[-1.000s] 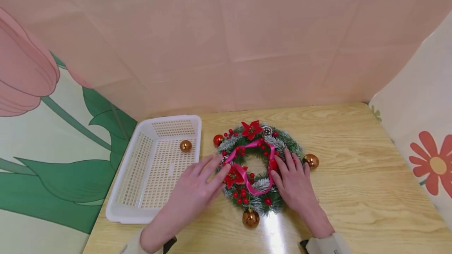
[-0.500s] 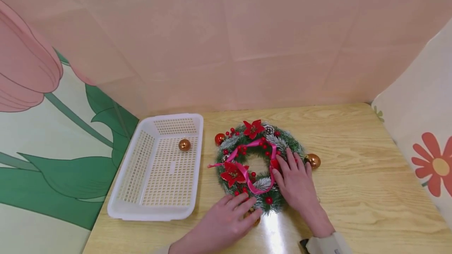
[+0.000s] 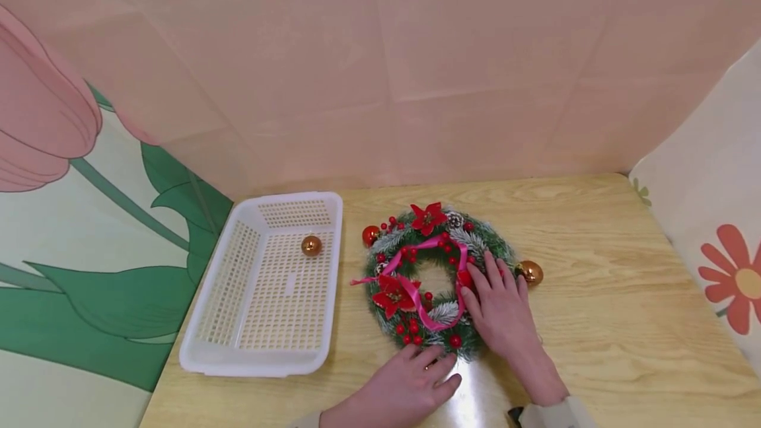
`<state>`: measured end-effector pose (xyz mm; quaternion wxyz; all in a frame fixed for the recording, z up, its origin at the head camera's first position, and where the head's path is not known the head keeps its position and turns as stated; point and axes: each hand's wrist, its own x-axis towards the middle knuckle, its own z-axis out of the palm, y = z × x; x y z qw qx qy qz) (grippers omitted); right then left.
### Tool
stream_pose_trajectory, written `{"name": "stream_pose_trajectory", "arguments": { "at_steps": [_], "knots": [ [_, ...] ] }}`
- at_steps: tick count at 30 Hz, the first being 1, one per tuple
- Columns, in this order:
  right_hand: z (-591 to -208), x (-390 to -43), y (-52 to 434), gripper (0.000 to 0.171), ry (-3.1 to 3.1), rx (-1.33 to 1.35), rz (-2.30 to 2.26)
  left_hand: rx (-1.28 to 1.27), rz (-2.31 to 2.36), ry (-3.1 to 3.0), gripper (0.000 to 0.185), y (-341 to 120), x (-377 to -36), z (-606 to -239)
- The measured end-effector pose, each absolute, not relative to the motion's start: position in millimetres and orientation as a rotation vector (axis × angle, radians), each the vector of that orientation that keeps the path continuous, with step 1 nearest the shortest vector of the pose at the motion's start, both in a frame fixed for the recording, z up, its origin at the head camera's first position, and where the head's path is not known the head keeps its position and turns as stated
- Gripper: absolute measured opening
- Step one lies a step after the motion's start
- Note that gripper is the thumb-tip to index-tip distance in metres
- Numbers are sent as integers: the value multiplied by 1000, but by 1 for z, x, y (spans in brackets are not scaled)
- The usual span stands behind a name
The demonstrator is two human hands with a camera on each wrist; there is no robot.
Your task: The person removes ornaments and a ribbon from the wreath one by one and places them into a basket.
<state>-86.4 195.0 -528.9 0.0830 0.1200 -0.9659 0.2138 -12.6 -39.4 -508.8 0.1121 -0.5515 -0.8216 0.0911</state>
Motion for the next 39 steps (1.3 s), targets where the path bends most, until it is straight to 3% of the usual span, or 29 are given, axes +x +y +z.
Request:
{"name": "stream_pose_trajectory", "arguments": {
  "at_steps": [15, 29, 39],
  "knots": [
    [-533, -85, 195, 48, -2858, 345, 648, -1629, 448, -2339, 31, -36, -15, -534],
    [-535, -87, 196, 48, -2844, 352, 641, -1597, 501, -2295, 24, -36, -17, -530],
    [-538, -85, 196, 48, -2842, 358, 646, -1559, 445, -2247, 37, -34, -15, -523]
  ]
}}
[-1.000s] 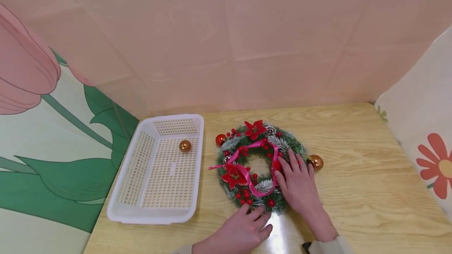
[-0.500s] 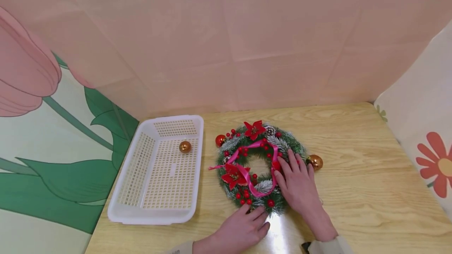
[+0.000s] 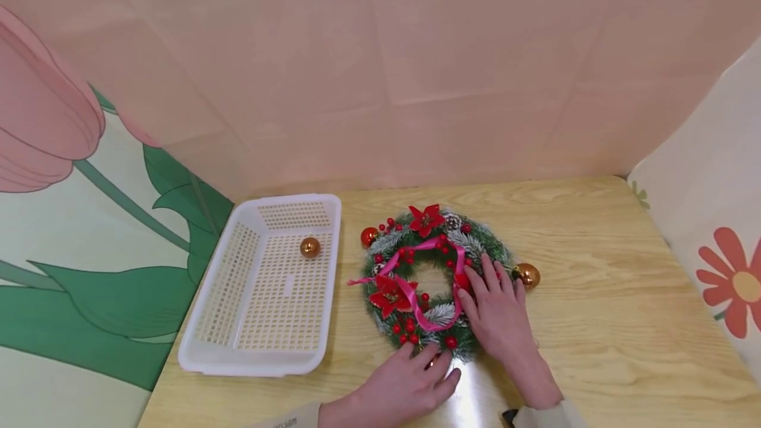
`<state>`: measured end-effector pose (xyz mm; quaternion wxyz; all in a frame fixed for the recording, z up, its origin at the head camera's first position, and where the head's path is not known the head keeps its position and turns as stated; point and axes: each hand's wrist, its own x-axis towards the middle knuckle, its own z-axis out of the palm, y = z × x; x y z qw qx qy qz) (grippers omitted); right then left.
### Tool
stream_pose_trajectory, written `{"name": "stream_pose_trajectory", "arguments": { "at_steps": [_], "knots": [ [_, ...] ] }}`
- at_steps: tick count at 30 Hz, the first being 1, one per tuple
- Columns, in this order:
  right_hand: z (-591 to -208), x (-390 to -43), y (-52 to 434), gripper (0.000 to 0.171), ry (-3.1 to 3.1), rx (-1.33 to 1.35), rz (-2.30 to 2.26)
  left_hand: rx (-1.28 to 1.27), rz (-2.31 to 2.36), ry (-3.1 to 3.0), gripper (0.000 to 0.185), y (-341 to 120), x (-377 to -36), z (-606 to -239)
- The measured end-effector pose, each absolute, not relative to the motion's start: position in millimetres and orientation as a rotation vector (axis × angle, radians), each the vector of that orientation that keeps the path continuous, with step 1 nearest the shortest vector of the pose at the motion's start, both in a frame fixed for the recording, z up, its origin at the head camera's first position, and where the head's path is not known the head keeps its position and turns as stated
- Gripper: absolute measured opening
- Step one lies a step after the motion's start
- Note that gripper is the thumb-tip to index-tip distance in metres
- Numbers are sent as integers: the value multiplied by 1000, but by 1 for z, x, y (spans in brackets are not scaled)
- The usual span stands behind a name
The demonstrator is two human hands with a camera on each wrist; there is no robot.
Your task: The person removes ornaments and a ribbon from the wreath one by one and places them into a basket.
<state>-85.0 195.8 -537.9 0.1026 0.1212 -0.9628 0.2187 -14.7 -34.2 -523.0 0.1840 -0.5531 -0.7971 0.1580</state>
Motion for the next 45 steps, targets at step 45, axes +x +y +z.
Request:
{"name": "stream_pose_trajectory", "arguments": {
  "at_steps": [45],
  "knots": [
    [-538, -83, 198, 52, -2890, 369, 659, -424, 141, -2619, 35, -221, -149, -408]
  ]
}}
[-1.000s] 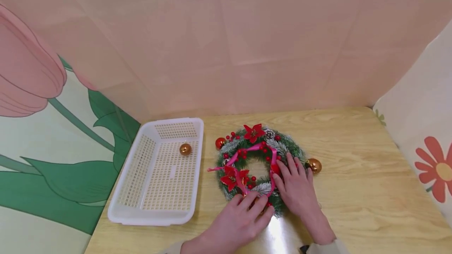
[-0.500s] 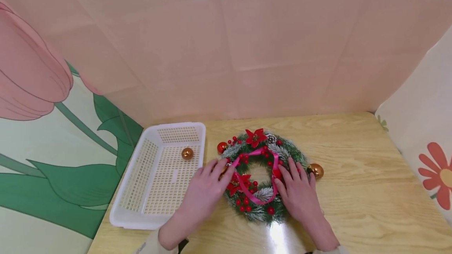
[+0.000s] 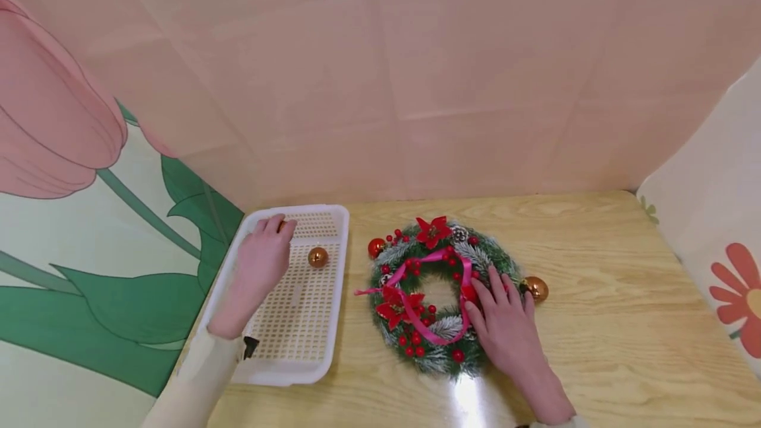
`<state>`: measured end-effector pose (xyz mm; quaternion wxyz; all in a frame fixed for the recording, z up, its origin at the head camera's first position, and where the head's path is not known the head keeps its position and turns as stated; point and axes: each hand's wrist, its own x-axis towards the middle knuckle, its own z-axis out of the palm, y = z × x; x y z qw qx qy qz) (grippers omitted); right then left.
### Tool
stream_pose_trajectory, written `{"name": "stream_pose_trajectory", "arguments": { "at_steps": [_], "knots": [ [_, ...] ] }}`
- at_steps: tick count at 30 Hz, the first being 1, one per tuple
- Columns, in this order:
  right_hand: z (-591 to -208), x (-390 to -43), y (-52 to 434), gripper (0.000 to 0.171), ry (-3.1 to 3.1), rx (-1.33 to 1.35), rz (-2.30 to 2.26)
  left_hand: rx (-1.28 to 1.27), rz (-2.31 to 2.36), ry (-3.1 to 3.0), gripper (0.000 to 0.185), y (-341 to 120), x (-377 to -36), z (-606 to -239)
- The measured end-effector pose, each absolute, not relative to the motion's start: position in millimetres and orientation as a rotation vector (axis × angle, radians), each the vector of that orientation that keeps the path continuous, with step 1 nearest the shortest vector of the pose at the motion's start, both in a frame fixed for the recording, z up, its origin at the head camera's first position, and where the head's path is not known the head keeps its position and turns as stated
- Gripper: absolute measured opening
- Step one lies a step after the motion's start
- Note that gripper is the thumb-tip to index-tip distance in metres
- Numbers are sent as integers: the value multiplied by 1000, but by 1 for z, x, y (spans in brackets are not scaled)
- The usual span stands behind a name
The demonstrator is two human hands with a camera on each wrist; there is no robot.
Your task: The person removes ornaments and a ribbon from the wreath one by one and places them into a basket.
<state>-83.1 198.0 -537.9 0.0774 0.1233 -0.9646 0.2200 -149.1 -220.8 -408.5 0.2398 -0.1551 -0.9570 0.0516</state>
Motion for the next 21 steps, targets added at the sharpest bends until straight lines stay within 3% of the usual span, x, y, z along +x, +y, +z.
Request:
{"name": "stream_pose_trajectory", "arguments": {
  "at_steps": [7, 12, 21],
  "knots": [
    [-535, -84, 198, 53, -2904, 368, 643, -239, 82, -2891, 36, -272, -182, -450],
    [-535, -84, 196, 52, -2900, 364, 629, -235, 84, -2977, 36, -283, -186, -468],
    [-536, -84, 195, 51, -2889, 345, 641, -240, 149, -3057, 20, -286, -187, -488]
  ]
}}
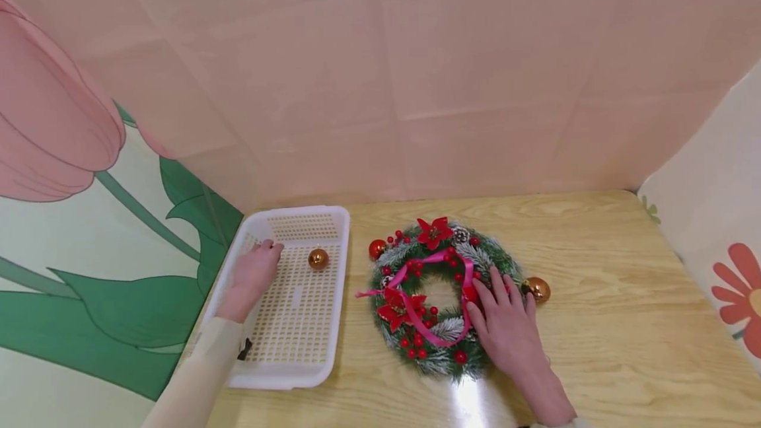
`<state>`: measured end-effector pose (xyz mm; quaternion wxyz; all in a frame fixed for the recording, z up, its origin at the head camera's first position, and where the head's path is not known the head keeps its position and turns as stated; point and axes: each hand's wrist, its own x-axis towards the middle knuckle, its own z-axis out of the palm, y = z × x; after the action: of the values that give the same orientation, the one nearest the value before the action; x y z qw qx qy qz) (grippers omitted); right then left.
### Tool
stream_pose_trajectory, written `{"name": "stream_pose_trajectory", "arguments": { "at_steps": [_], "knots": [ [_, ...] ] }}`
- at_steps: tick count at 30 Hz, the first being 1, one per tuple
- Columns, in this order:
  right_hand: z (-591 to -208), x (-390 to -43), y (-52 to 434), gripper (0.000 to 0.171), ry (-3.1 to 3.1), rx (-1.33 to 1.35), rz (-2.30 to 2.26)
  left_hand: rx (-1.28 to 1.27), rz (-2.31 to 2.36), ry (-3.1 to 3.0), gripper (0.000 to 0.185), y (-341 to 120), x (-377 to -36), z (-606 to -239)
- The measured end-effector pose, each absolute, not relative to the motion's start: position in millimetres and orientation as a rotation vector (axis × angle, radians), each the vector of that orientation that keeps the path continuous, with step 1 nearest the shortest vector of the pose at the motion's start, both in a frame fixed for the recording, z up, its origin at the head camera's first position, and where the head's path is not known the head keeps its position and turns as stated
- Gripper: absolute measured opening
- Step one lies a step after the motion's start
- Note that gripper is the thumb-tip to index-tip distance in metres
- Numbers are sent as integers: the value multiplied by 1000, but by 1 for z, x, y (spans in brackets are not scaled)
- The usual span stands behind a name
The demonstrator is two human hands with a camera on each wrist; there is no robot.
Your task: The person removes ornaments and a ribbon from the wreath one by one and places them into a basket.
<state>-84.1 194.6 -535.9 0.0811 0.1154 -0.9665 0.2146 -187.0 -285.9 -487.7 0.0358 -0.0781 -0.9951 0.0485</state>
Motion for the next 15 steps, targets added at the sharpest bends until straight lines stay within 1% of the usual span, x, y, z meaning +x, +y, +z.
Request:
{"name": "stream_pose_trajectory", "arguments": {
  "at_steps": [2, 15],
  "knots": [
    [-536, -83, 196, 51, -2890, 340, 640, -220, 150, -3085, 17, -284, -187, -490],
    [-537, -83, 197, 51, -2900, 335, 639, -197, 218, -3190, 21, -290, -186, -517]
  ]
}}
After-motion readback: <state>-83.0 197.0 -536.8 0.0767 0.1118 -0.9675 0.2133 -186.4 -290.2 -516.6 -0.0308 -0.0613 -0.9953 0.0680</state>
